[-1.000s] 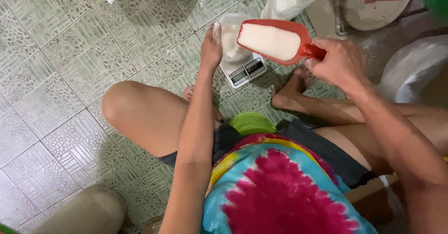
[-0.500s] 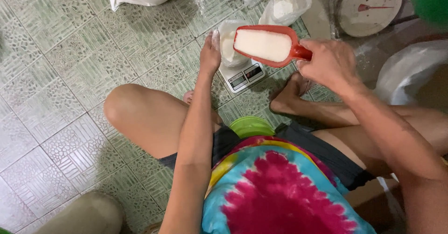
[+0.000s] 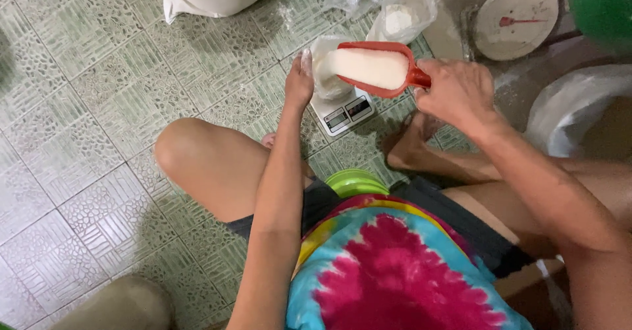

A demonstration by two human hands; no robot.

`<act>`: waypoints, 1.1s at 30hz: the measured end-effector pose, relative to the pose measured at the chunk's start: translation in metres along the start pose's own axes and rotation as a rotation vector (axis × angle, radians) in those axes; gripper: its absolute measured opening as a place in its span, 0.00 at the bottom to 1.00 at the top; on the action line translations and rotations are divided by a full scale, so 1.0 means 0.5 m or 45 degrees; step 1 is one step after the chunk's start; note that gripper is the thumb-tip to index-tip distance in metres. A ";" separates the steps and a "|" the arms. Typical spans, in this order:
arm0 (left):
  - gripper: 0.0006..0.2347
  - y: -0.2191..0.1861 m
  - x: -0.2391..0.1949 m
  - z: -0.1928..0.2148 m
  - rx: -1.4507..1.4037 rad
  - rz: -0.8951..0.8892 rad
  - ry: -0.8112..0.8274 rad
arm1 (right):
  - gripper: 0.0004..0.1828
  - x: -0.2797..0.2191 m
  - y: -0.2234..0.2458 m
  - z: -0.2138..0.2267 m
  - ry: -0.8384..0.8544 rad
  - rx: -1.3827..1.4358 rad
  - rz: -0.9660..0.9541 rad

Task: The person scoops white powder from a large sack into a small plastic bag placed on a digital scale using a green scoop. They adjust the amount of powder to reach a target weight, then set the bag aside. The person repeats this process with a red scoop, transferring powder from a green bucket into another bag on the scale.

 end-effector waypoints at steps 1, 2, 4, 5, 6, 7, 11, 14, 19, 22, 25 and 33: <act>0.33 0.011 0.011 -0.001 -0.003 -0.005 -0.008 | 0.32 0.002 -0.005 -0.002 -0.006 -0.005 0.006; 0.34 0.021 0.021 -0.001 0.006 -0.007 -0.013 | 0.31 0.004 -0.010 -0.004 -0.026 -0.012 0.016; 0.35 0.035 0.020 0.001 0.018 -0.006 -0.021 | 0.30 0.000 -0.014 -0.008 -0.044 -0.016 0.029; 0.35 0.033 0.017 0.003 0.001 -0.002 -0.032 | 0.31 -0.001 -0.015 -0.007 -0.030 -0.026 0.021; 0.34 0.030 0.015 0.006 -0.015 0.002 -0.043 | 0.31 -0.001 -0.017 -0.005 -0.017 -0.035 0.012; 0.34 0.032 0.016 0.009 -0.012 0.000 -0.046 | 0.31 -0.006 -0.012 0.003 -0.020 -0.032 0.015; 0.37 0.048 0.008 0.007 -0.031 0.048 -0.041 | 0.32 -0.023 -0.016 0.007 -0.027 0.081 -0.030; 0.39 0.036 -0.011 0.016 -0.039 0.062 -0.026 | 0.32 -0.021 -0.026 -0.003 -0.045 0.136 -0.024; 0.38 0.050 -0.002 0.022 -0.005 -0.021 0.004 | 0.32 -0.022 -0.031 -0.003 -0.077 0.176 -0.014; 0.39 0.072 0.009 0.024 0.006 0.009 -0.014 | 0.32 -0.023 -0.026 0.003 -0.064 0.183 -0.033; 0.40 0.070 0.001 0.025 0.035 -0.019 -0.014 | 0.33 -0.023 -0.025 0.003 -0.063 0.184 -0.023; 0.40 0.118 0.030 0.016 0.026 0.003 -0.014 | 0.31 -0.024 -0.021 -0.003 -0.129 0.155 -0.007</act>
Point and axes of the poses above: each hand's wrist, its own x-axis towards the middle knuckle, its own z-axis out of the back of the hand, y = z × x, the point moved 2 cm from there along x, towards the middle knuckle, and after that the axes turned 7 degrees about y, right-handed, at the moved point
